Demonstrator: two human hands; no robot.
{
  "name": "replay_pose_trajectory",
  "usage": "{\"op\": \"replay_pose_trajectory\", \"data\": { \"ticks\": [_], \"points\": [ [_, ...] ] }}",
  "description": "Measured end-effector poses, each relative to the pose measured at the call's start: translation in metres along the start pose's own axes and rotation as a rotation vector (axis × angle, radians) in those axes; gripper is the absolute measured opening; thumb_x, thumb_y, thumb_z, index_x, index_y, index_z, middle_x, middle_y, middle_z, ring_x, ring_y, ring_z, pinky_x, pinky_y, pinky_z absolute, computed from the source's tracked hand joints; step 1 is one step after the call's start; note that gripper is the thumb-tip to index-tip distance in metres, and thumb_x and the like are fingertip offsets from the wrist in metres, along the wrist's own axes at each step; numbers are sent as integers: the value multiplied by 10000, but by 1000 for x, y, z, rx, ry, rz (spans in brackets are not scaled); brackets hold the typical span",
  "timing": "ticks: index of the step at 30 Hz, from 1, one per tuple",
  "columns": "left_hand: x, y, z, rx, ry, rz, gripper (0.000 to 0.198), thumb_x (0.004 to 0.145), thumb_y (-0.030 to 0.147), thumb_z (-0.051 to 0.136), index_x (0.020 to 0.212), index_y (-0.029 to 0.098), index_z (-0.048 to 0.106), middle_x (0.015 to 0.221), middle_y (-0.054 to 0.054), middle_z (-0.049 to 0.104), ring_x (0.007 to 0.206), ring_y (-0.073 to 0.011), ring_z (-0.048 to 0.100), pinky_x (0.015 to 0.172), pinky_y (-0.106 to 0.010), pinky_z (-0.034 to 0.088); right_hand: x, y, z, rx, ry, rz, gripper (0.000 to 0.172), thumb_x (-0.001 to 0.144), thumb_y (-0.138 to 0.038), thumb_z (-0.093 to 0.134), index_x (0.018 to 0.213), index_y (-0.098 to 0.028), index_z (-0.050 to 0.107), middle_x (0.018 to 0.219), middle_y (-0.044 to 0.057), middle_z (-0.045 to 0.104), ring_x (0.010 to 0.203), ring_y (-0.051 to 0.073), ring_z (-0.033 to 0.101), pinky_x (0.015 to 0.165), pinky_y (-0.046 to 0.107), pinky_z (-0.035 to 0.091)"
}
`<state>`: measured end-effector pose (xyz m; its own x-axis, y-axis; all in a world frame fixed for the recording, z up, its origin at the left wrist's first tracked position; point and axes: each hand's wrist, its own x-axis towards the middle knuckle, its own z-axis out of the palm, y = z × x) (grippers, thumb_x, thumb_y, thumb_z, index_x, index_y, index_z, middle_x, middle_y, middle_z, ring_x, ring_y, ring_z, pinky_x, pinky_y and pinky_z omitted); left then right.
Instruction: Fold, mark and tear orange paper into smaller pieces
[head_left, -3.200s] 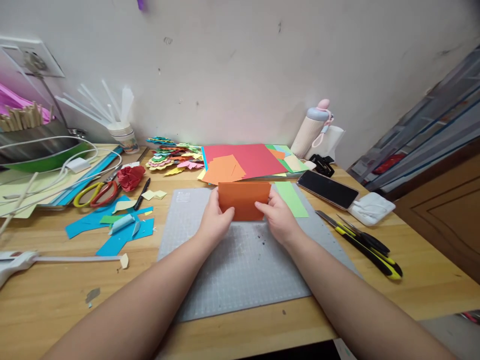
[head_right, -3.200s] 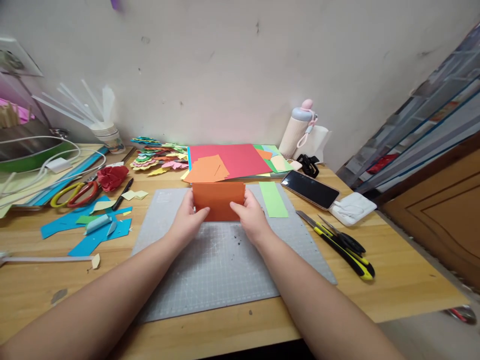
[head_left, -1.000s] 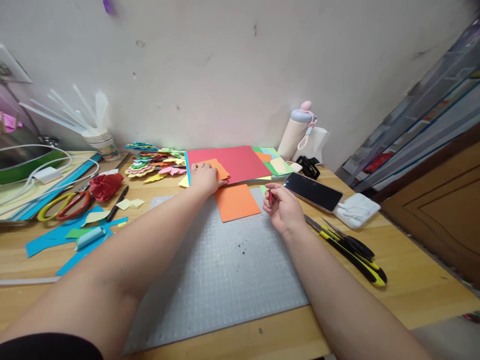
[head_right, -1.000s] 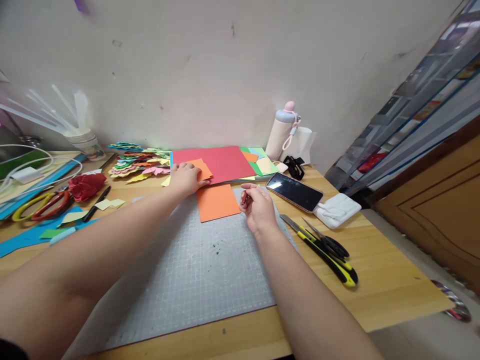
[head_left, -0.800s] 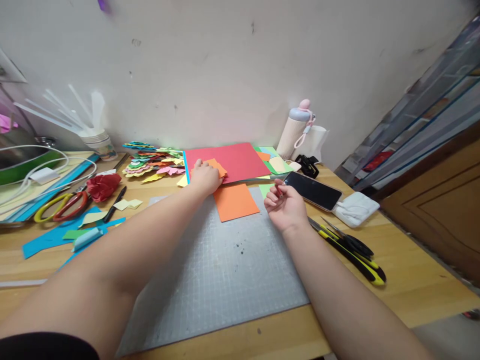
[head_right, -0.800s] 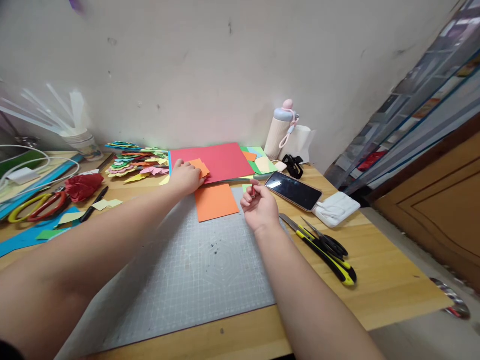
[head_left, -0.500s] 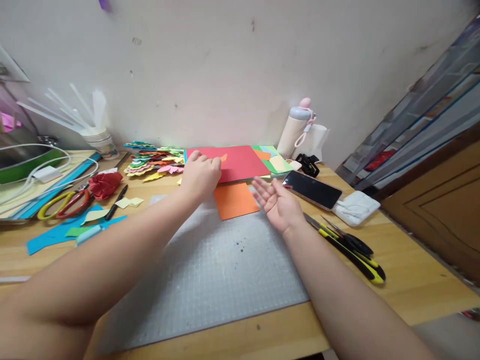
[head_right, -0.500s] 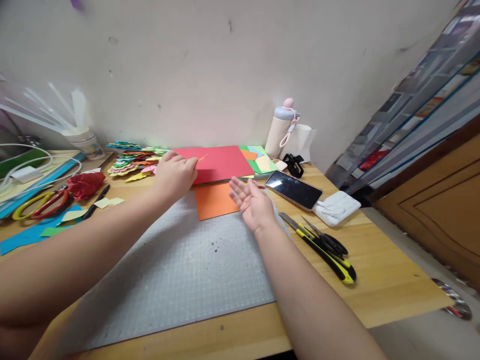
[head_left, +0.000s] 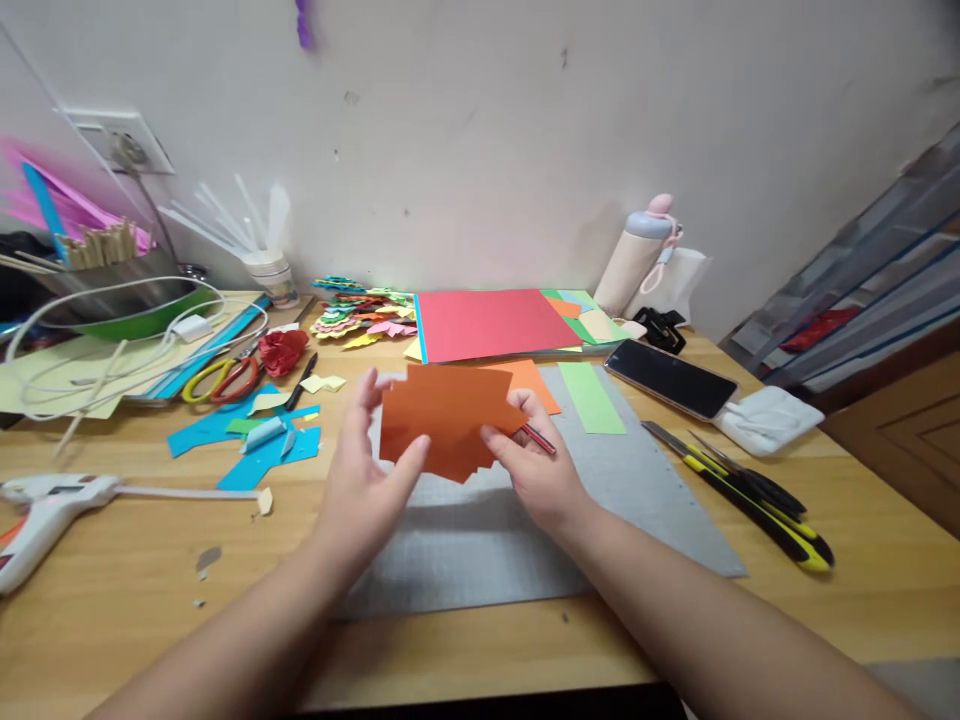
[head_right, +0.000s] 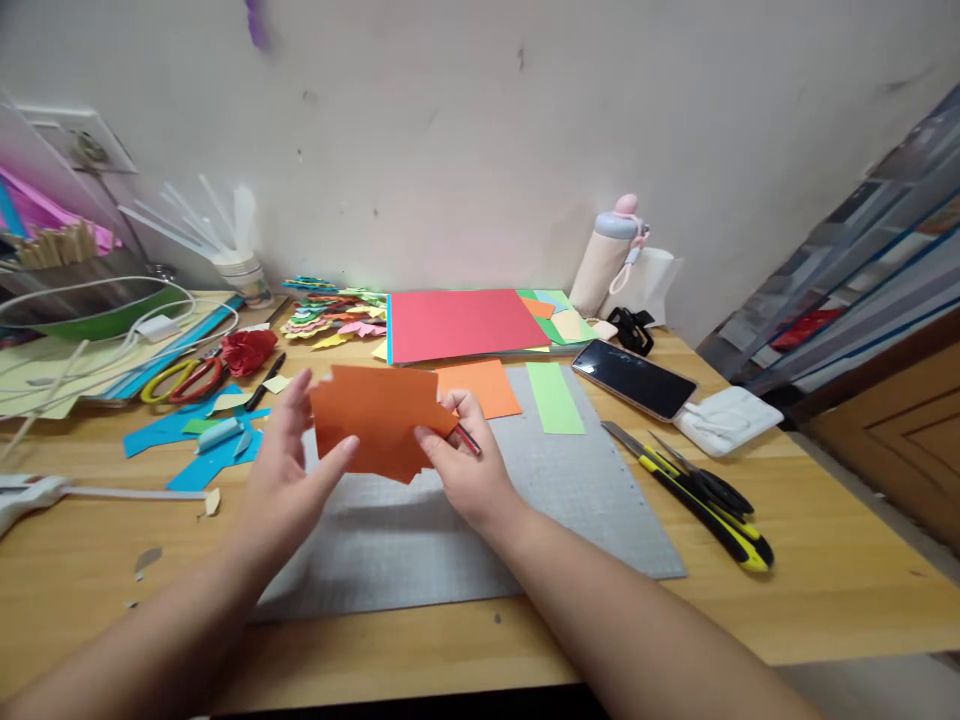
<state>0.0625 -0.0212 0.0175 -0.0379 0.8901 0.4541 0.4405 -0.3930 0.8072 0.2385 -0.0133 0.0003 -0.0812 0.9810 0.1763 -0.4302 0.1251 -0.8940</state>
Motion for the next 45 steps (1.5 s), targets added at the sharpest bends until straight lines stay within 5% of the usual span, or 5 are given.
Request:
{"op": "replay_pose_trajectory", "data": {
  "ticks": [7, 21, 26, 35, 45],
  "points": [
    [-7, -21, 13, -432, -77, -421, 558, 676, 179, 598, 1217, 180, 461, 1074, -75, 615, 998, -235, 586, 890, -402, 462, -6, 22, 11, -189, 89, 53, 304, 713, -182, 643, 879, -259, 401, 766, -67, 496, 688, 119, 489, 644, 247, 392],
    [3, -34, 14, -240, -12, -182, 467, 740, 271, 645, 1174, 225, 482, 1010, -34, 575, 906, -182, 557, 811, -337, 457, -1, 32, 5, -265, 78, -22, 238, 777, -202, 631, 967, -253, 496, 942, -9, 593, 912, 166, 557, 842, 309, 423],
    [13, -33, -1, -84, 72, -48, 98, 769, 295, 655, 788, 222, 592, 815, 2, 548, 777, -164, 491, 770, -322, 424, -1, 30, 3, -320, 6, -50, 169, 828, -254, 613, 979, -252, 536, 972, 5, 626, 935, 175, 578, 859, 320, 434],
    [22, -38, -9, -111, 159, -116, 139, 813, 327, 602, 778, 196, 574, 753, 2, 591, 689, -133, 566, 632, -260, 453, 5, 28, -4, -199, 21, -27, 164, 863, -318, 594, 1011, -257, 560, 1088, 20, 648, 1027, 182, 587, 942, 359, 426],
    [20, -60, 2, 58, -132, -224, 113, 715, 286, 639, 733, 185, 592, 691, -12, 631, 684, -196, 610, 687, -357, 494, 11, 31, -12, -103, 147, 1, 216, 801, -285, 668, 990, -271, 563, 1027, 2, 662, 968, 176, 611, 882, 346, 470]
  ]
}}
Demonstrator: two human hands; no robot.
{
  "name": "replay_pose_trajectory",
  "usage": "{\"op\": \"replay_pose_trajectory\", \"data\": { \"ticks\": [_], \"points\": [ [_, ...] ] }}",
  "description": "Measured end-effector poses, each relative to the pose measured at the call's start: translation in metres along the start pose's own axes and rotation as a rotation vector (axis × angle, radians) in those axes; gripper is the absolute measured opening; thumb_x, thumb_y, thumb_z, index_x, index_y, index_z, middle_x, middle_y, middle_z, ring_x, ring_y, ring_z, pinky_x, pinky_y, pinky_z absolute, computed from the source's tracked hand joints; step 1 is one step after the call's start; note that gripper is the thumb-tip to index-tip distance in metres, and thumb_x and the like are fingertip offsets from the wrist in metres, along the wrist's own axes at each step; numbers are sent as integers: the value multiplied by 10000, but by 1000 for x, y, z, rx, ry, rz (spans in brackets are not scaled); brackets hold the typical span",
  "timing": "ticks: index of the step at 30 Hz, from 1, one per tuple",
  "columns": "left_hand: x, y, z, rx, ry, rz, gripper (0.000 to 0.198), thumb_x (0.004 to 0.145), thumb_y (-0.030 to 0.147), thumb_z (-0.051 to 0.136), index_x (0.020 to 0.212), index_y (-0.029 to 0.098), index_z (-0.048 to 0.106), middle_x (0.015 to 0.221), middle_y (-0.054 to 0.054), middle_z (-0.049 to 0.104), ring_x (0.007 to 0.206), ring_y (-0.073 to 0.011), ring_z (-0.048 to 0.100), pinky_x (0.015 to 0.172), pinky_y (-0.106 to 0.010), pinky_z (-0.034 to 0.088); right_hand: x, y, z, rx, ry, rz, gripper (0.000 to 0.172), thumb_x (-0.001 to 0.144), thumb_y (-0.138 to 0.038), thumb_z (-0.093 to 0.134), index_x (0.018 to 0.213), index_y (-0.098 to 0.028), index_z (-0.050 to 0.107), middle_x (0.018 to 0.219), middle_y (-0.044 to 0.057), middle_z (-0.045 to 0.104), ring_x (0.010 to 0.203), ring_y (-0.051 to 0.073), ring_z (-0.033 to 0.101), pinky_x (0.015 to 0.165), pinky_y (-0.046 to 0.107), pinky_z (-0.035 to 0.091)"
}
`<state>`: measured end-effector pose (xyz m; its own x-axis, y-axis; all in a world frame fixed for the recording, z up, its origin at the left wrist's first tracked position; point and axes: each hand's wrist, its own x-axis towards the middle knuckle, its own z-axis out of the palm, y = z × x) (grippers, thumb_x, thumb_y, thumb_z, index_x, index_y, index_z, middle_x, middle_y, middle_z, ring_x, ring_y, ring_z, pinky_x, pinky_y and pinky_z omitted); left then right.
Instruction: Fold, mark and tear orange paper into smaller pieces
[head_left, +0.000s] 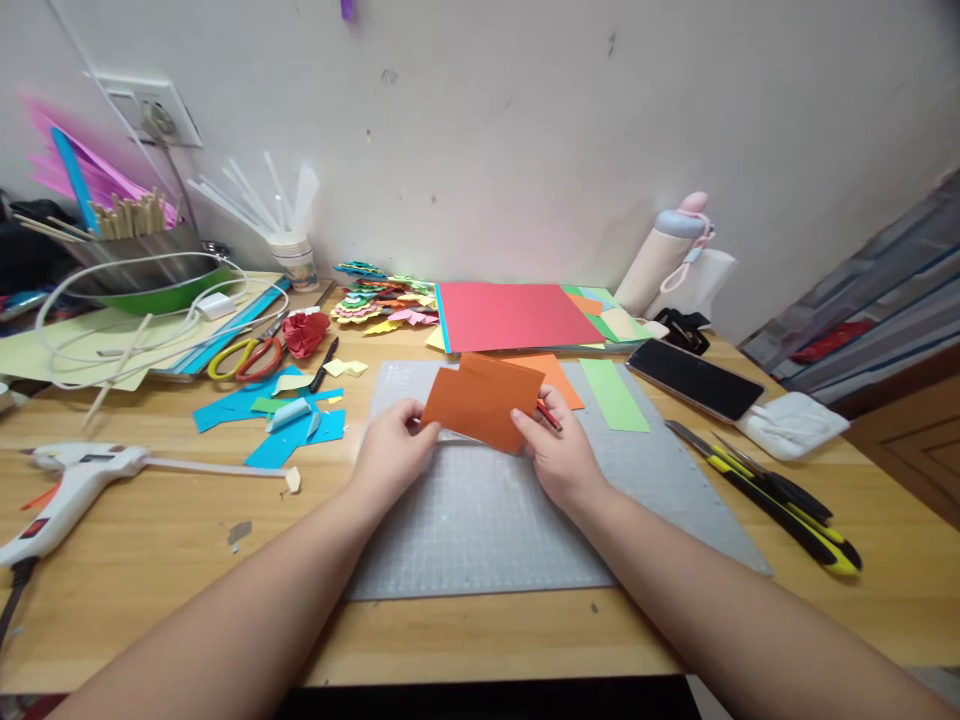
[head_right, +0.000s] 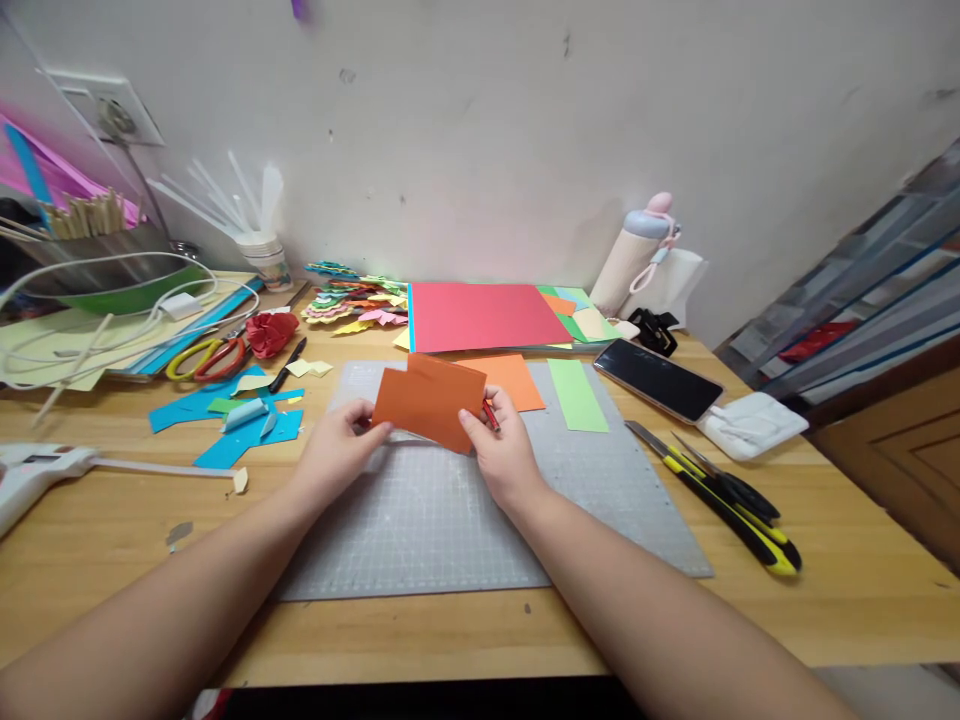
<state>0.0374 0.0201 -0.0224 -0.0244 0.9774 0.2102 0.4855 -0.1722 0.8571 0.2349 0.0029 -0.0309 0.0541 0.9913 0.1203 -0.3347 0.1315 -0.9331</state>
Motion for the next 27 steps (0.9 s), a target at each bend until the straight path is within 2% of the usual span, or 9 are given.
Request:
{"op": "replay_pose_trajectory", "data": {
  "ticks": [3, 5, 9, 11, 15, 19, 22, 25, 27],
  "points": [
    [-2, 0, 2, 101, -19, 64, 213, 728, 241, 617, 933, 185, 627, 967, -67, 661, 924, -244, 584, 859, -428, 441, -2, -1, 1, -66, -35, -24, 222, 798, -261, 672, 997, -265, 573, 1023, 1, 661, 972, 172, 604, 903, 328, 448],
    [-3, 1, 2, 141, -34, 98, 270, 788, 236, 554, 1049, 190, 604, 1064, -78, 645, 987, -245, 564, 883, -428, 426, -3, -3, 2, -105, -62, -40, 221, 813, -273, 655, 1015, -269, 567, 1048, 2, 654, 996, 173, 594, 915, 327, 439],
    [-5, 3, 0, 214, -68, 147, 162, 838, 250, 499, 894, 202, 643, 884, -53, 672, 855, -237, 590, 783, -392, 444, -4, -6, 6, -95, -55, -38, 176, 857, -338, 596, 1016, -270, 567, 1065, 9, 646, 967, 175, 594, 871, 322, 452],
    [-5, 5, -3, 235, -63, 175, 163, 854, 258, 488, 857, 208, 644, 826, -41, 673, 793, -229, 597, 730, -369, 443, -2, -9, 6, -93, -17, -48, 136, 857, -345, 593, 960, -257, 582, 985, 6, 653, 888, 172, 600, 802, 308, 465],
    [-7, 19, -14, 225, -19, 266, 216, 907, 247, 432, 1001, 236, 626, 933, -29, 684, 851, -215, 609, 767, -361, 432, 5, -15, -1, -81, 141, -133, 79, 851, -333, 588, 862, -256, 574, 817, -29, 608, 688, 134, 546, 620, 251, 436],
    [-12, 35, -27, 226, 73, 466, 294, 928, 203, 419, 1139, 294, 601, 1022, -20, 652, 931, -198, 586, 860, -376, 395, 5, -24, -1, -115, 201, -158, 82, 841, -340, 591, 877, -266, 584, 832, -21, 604, 705, 149, 540, 618, 262, 434],
    [-17, 40, -28, 250, 120, 647, 356, 926, 155, 424, 1206, 318, 571, 974, -19, 623, 873, -170, 577, 800, -339, 413, -8, -26, 9, -169, 72, -87, 105, 859, -365, 577, 916, -278, 595, 853, -12, 617, 722, 159, 554, 661, 282, 455],
    [-23, 38, -23, 273, 143, 706, 381, 907, 119, 447, 1222, 305, 555, 971, -24, 606, 881, -169, 566, 786, -326, 424, -23, -23, 22, -185, -104, -44, 133, 894, -370, 536, 995, -298, 584, 952, -3, 627, 811, 170, 575, 760, 306, 464],
    [-26, 36, -18, 289, 144, 720, 387, 897, 107, 462, 1212, 311, 556, 969, -23, 596, 897, -174, 557, 812, -339, 423, -30, -19, 27, -226, -175, -68, 142, 896, -343, 541, 1024, -291, 573, 993, 11, 620, 898, 185, 572, 837, 328, 447]
  ]
}}
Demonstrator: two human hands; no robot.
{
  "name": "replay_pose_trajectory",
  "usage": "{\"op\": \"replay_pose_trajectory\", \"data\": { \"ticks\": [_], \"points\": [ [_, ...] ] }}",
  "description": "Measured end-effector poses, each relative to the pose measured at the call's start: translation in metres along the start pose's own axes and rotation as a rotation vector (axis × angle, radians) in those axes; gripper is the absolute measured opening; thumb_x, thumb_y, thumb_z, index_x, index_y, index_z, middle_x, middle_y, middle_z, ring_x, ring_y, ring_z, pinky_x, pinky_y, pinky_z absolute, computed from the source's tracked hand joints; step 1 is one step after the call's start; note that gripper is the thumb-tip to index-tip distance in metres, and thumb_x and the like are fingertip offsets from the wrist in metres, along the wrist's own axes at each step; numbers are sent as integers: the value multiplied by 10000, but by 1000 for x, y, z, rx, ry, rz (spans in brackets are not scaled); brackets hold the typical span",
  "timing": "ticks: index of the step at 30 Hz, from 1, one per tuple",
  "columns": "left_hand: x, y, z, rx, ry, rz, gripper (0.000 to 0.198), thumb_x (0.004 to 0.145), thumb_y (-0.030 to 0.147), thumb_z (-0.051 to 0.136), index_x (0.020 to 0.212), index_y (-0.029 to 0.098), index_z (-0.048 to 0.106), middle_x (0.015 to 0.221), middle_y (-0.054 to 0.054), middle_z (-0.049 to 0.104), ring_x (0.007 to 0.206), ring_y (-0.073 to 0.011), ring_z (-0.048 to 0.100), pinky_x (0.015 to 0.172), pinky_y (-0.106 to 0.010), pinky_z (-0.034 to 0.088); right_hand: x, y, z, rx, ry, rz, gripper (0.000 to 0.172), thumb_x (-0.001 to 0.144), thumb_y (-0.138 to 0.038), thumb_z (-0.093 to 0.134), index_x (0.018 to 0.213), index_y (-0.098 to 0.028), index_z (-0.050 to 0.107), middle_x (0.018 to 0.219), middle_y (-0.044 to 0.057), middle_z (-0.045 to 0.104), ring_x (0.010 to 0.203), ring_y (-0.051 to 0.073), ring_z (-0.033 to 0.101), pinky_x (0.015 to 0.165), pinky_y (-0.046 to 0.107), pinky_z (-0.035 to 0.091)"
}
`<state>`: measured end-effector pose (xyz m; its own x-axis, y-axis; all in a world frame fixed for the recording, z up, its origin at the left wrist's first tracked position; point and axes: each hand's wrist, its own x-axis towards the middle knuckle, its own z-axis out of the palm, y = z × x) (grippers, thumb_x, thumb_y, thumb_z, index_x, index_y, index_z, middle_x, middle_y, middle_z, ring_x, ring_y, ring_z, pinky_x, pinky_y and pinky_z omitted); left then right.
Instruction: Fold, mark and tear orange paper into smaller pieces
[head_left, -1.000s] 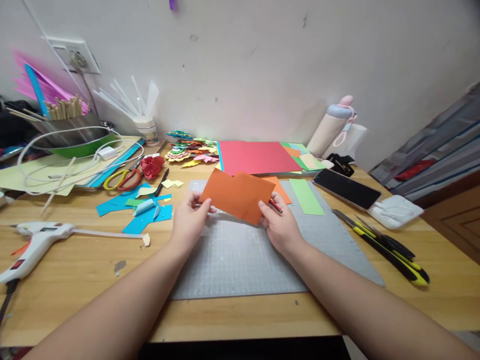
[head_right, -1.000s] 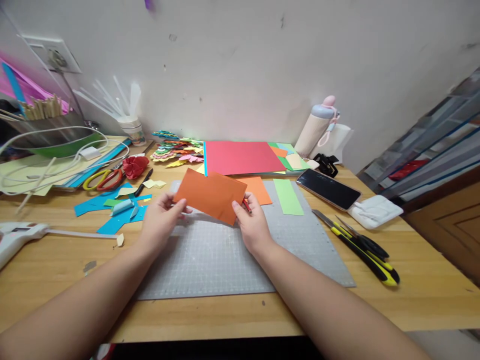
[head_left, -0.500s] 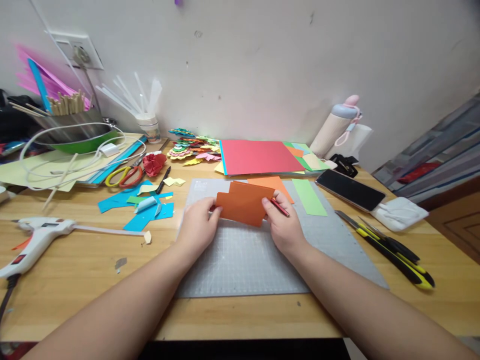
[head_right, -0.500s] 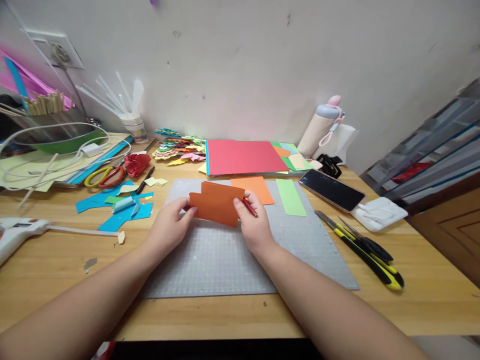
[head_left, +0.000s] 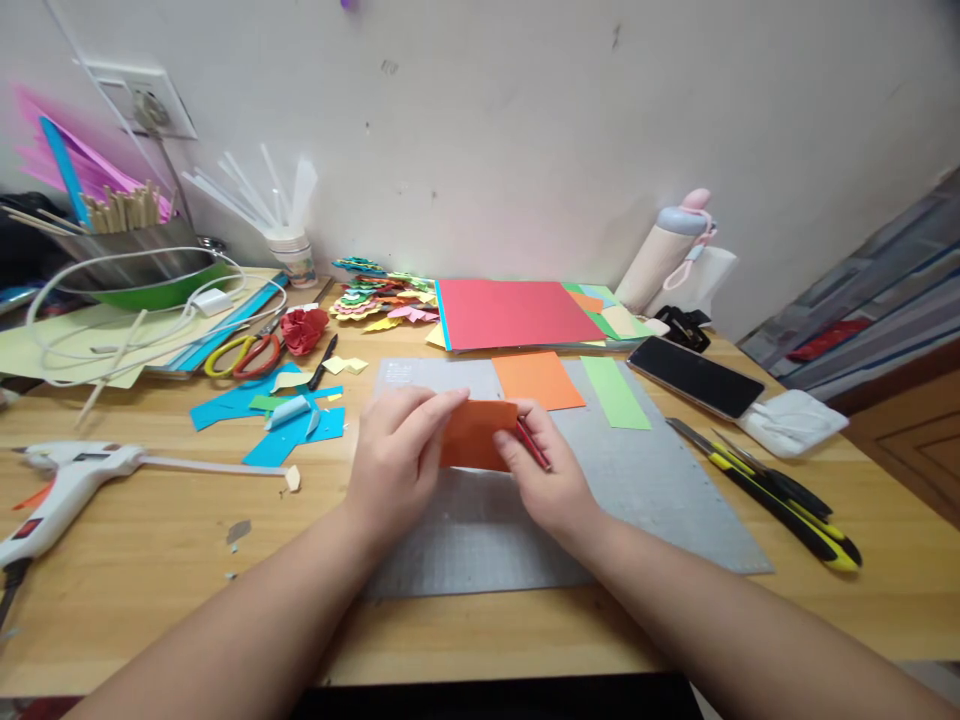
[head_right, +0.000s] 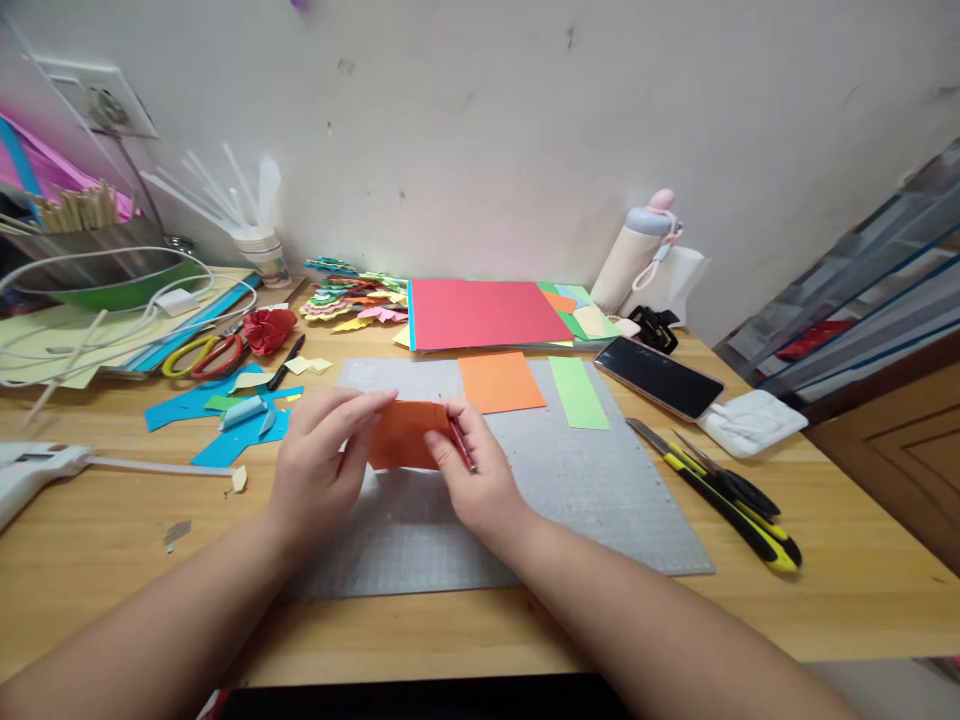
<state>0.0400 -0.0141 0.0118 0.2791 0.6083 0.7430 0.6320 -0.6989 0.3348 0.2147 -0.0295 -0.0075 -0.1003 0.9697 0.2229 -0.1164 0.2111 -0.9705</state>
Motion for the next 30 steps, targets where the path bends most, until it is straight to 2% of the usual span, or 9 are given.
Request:
{"op": "replay_pose_trajectory", "data": {
  "ticks": [2, 5, 8, 11, 16, 21, 24, 27, 30],
  "points": [
    [-3, 1, 5, -1, 68, -47, 399, 873, 137, 521, 1232, 310, 532, 1053, -40, 564, 987, -198, 534, 881, -373, 412, -3, 2, 3, -34, -6, -37, 135, 896, -310, 547, 1026, -280, 569, 990, 19, 612, 938, 193, 564, 872, 343, 433],
    [-7, -1, 16, -173, 162, -268, 592, 808, 211, 607, 1349, 288, 379, 1261, -86, 462, 1165, -246, 455, 972, -427, 385, 0, 5, 1, -2, 65, -85, 125, 900, -279, 538, 1021, -286, 565, 965, 9, 604, 917, 182, 565, 871, 340, 433],
    [-11, -7, 31, -506, 32, -508, 692, 776, 187, 560, 1388, 268, 250, 1324, -101, 442, 1229, -246, 432, 1029, -466, 352, 5, 10, -3, 57, 128, -51, 150, 872, -246, 565, 1015, -291, 559, 963, -6, 600, 901, 169, 561, 845, 312, 439],
    [-16, -8, 44, -654, -69, -608, 677, 735, 142, 515, 1354, 243, 262, 1321, -108, 461, 1223, -243, 458, 1029, -464, 371, 8, 15, -1, 122, 155, 35, 199, 832, -188, 571, 1010, -278, 557, 999, -10, 607, 960, 172, 553, 872, 306, 431],
    [-20, 3, 49, -660, -167, -644, 617, 665, 101, 545, 1247, 204, 371, 1209, -100, 529, 1133, -250, 521, 976, -447, 420, 6, 19, 6, 116, 179, 89, 165, 822, -208, 569, 976, -268, 561, 937, -18, 627, 934, 168, 565, 869, 299, 441],
    [-16, 0, 48, -656, -111, -720, 467, 727, 208, 602, 1165, 193, 442, 1173, -83, 562, 1080, -221, 551, 926, -383, 445, 9, 21, 6, 141, 170, 72, 209, 807, -259, 611, 1012, -261, 572, 1072, 5, 657, 1048, 182, 580, 929, 319, 445],
    [-12, -8, 46, -667, -69, -807, 285, 764, 349, 618, 971, 168, 541, 975, -64, 643, 882, -191, 618, 772, -319, 491, 10, 21, 3, 153, 157, 76, 289, 798, -270, 643, 1076, -261, 562, 1133, 18, 651, 1081, 189, 586, 950, 333, 450],
    [-10, -14, 40, -668, -81, -897, 279, 726, 423, 663, 716, 157, 578, 699, -26, 649, 657, -161, 605, 618, -273, 475, 12, 21, -1, 167, 111, 105, 275, 823, -313, 632, 1085, -257, 571, 1159, 29, 652, 1076, 203, 598, 925, 348, 474],
    [-9, -16, 35, -658, -84, -948, 305, 705, 448, 681, 681, 148, 636, 678, -32, 674, 640, -162, 607, 606, -263, 466, 14, 21, -7, 197, 94, 135, 259, 835, -360, 624, 1065, -247, 590, 1144, 36, 666, 1060, 215, 611, 908, 360, 488]
  ]
}}
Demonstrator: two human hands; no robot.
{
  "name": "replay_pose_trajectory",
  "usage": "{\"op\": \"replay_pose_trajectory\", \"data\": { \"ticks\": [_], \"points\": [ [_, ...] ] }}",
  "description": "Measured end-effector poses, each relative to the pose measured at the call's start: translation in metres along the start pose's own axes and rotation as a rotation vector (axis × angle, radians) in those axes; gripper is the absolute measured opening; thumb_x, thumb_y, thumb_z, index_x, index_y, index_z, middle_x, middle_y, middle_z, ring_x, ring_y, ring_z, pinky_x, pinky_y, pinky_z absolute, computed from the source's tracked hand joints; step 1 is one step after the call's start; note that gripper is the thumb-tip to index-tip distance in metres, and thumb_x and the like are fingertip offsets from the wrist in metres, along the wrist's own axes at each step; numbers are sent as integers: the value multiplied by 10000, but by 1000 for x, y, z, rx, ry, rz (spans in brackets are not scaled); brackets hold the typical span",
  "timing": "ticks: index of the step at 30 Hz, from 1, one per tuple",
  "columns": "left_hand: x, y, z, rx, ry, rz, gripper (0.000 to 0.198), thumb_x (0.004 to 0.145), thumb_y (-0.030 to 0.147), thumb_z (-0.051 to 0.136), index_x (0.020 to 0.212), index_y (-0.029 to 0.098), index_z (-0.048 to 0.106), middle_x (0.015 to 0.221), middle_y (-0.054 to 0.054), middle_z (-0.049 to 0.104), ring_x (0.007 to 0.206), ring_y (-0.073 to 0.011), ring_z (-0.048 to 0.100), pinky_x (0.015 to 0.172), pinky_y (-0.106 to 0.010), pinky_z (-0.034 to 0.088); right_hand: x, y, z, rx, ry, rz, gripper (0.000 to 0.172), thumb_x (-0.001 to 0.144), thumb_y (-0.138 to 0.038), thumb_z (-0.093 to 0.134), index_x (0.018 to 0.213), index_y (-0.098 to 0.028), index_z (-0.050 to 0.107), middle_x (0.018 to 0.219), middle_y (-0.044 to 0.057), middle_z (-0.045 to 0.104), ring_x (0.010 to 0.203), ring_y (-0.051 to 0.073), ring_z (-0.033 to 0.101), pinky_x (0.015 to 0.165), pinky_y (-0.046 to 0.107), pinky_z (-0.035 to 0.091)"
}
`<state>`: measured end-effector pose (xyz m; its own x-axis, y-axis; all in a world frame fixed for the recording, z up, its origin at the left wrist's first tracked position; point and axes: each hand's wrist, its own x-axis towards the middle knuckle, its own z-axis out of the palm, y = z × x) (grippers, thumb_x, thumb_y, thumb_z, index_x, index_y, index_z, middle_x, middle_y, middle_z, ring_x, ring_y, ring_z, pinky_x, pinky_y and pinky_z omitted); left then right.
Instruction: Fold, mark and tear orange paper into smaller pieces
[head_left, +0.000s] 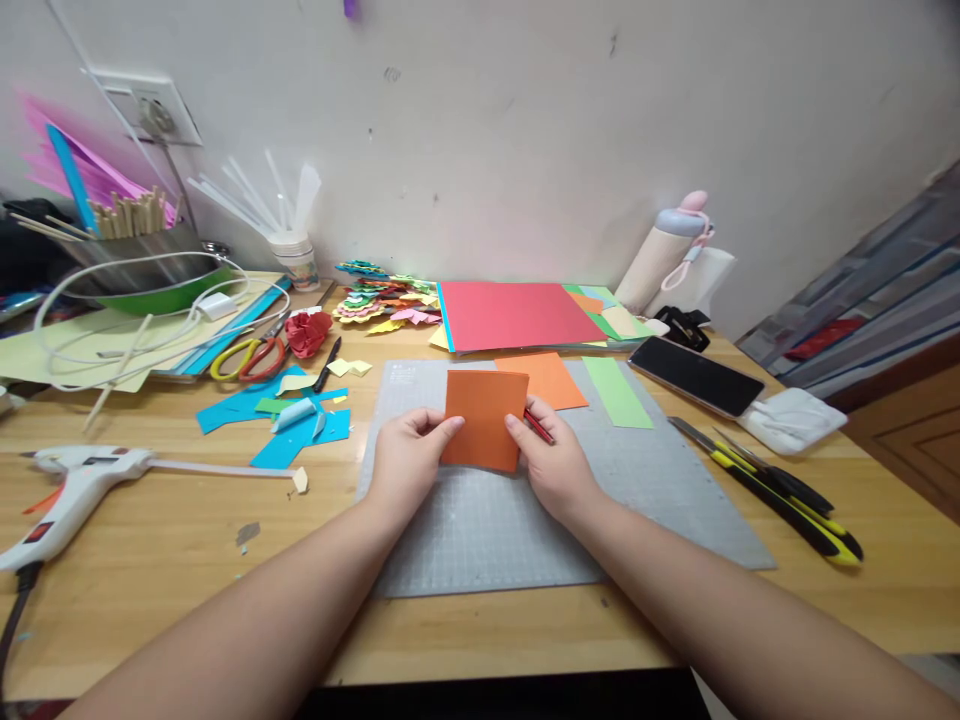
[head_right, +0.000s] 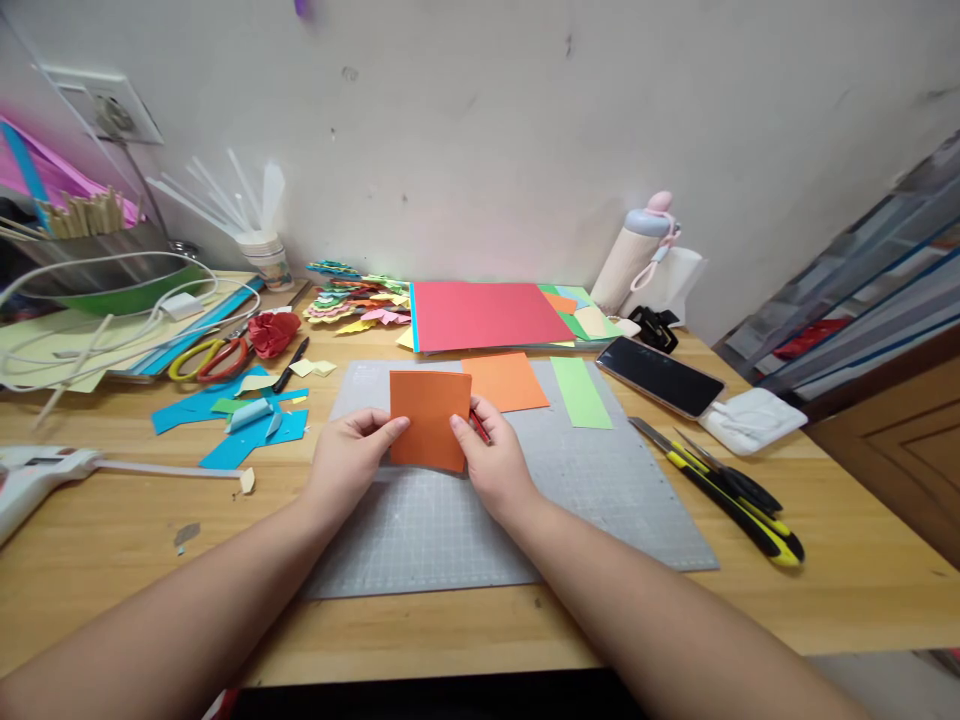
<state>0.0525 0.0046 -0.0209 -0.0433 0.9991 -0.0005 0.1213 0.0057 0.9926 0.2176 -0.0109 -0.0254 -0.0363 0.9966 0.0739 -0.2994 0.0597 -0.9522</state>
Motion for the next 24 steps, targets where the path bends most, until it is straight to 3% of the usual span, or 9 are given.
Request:
{"op": "replay_pose_trajectory", "data": {
  "ticks": [7, 10, 15, 18, 21, 24],
  "points": [
    [3, -1, -3, 3, -80, -26, 336, 722, 480, 638, 714, 151, 704, 755, -55, 720, 759, -226, 652, 654, -294, 490, 4, 3, -4, -35, -6, 18, 258, 844, -426, 598, 1024, -242, 622, 1105, 38, 686, 998, 216, 641, 845, 350, 518],
    [5, 4, -9, 15, -60, -8, 314, 724, 459, 633, 669, 157, 701, 748, -49, 711, 807, -237, 642, 684, -299, 487, 7, 2, -6, -91, 24, 19, 267, 827, -454, 594, 978, -237, 626, 1049, 45, 702, 933, 223, 662, 793, 358, 532],
    [9, 26, -30, -15, 76, 21, 281, 736, 413, 640, 836, 157, 698, 732, -23, 686, 644, -148, 584, 592, -242, 442, 39, -1, -14, -245, 117, -18, 241, 789, -429, 587, 917, -228, 619, 994, 52, 707, 917, 230, 658, 791, 365, 513],
    [8, 41, -42, -48, 128, 49, 294, 694, 393, 698, 866, 158, 660, 691, 10, 646, 563, -94, 511, 536, -206, 397, 68, 2, -12, -391, 83, -20, 207, 750, -322, 601, 923, -217, 646, 905, 55, 711, 866, 239, 655, 765, 372, 498],
    [2, 55, -51, -68, 98, 32, 281, 688, 379, 714, 823, 146, 634, 583, 27, 594, 494, -80, 466, 470, -197, 356, 86, 4, -2, -537, 32, -31, 163, 685, -211, 634, 845, -215, 668, 778, 49, 695, 835, 260, 631, 762, 382, 463],
    [-9, 63, -60, -19, 43, 42, 218, 737, 342, 684, 818, 145, 636, 533, 18, 596, 480, -102, 506, 450, -208, 383, 85, -4, 6, -610, 40, -70, 147, 721, -239, 628, 868, -230, 632, 876, 67, 683, 956, 272, 581, 796, 375, 434]
  ]
}}
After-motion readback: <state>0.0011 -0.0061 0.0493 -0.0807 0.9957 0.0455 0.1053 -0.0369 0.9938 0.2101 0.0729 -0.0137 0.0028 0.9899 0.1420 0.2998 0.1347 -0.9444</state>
